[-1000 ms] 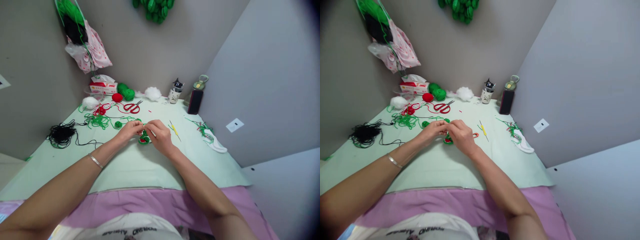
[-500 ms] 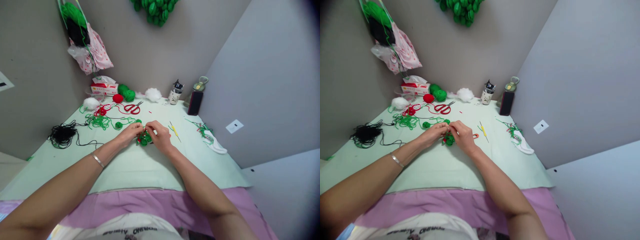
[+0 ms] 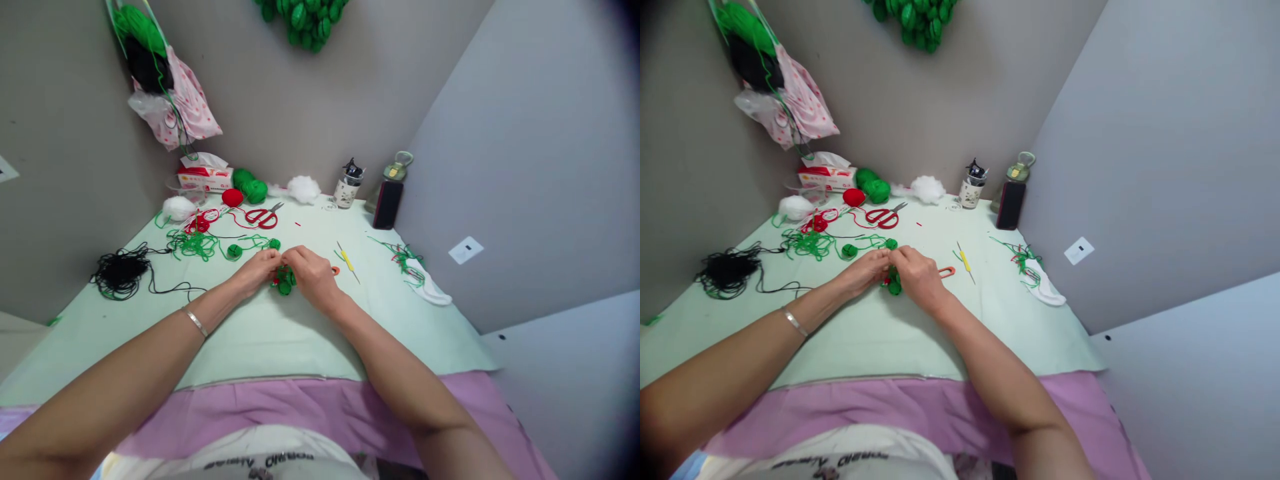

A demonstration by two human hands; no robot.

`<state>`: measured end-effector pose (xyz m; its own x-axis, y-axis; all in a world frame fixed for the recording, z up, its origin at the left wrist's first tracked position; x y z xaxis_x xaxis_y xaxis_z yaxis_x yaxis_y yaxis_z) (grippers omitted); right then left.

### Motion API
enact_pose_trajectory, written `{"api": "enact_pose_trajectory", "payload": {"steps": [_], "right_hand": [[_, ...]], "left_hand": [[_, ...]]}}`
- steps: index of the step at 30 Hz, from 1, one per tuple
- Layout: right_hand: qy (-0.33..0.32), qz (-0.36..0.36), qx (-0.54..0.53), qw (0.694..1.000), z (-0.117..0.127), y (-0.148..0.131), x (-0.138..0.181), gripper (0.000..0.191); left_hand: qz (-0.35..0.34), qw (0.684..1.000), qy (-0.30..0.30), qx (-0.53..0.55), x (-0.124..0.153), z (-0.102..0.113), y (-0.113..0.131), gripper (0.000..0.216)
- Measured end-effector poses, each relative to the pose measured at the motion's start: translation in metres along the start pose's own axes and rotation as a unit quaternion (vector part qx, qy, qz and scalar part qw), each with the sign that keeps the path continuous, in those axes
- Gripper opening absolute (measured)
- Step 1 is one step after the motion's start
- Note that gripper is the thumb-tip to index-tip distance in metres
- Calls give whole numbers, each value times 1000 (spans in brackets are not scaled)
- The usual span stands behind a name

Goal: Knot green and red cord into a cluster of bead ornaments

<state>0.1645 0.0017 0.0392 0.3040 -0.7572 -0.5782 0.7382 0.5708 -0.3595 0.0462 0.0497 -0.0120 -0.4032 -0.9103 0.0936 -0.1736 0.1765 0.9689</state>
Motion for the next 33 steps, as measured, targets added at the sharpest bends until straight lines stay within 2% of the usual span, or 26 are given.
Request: {"api": "enact_pose_trajectory", "payload": {"steps": [2, 4, 7, 9, 13, 16, 19, 23, 30, 33], "right_hand": [[27, -21, -53, 998, 2, 2, -2, 22], [51, -84, -166, 981, 4, 13, -6, 17], [61, -183, -345, 919, 6, 32, -11, 15], [62, -216, -411, 884, 8, 39, -13, 18], [50, -246, -459, 853, 11, 42, -14, 27], [91, -262, -467, 839, 18, 45, -15, 29], [117, -268, -475, 830, 25, 49, -15, 28], [118, -256, -459, 842, 31, 49, -15, 23], [70, -176, -278, 942, 31, 30, -12, 18], [27, -144, -199, 969, 26, 23, -11, 17]], "left_hand": [[5, 1000, -7, 14, -1, 0, -2, 31], [10, 999, -27, 32, 0, -3, -2, 31], [14, 998, -47, 32, 3, -6, 2, 32], [15, 998, -52, 13, 5, -8, 5, 32], [13, 998, -53, -25, 6, -8, 8, 29], [9, 998, -41, -36, 5, -7, 8, 28], [8, 999, -43, 5, 5, -7, 11, 27], [7, 995, -29, 90, 5, -3, 17, 25], [-18, 991, -9, 134, 5, 6, 29, 20], [-30, 991, -20, 129, 6, 6, 31, 21]]}}
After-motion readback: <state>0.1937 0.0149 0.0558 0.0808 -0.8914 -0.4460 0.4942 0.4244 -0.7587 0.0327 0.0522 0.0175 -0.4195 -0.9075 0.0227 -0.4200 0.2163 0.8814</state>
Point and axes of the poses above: each hand's wrist, its own x-axis away from the middle knuckle, its own z-axis out of the back of the hand, y = z × x, the point moved 5 cm from there along -x, towards the middle knuckle, and after that the axes turned 3 degrees about -z, right-handed, at the moved point
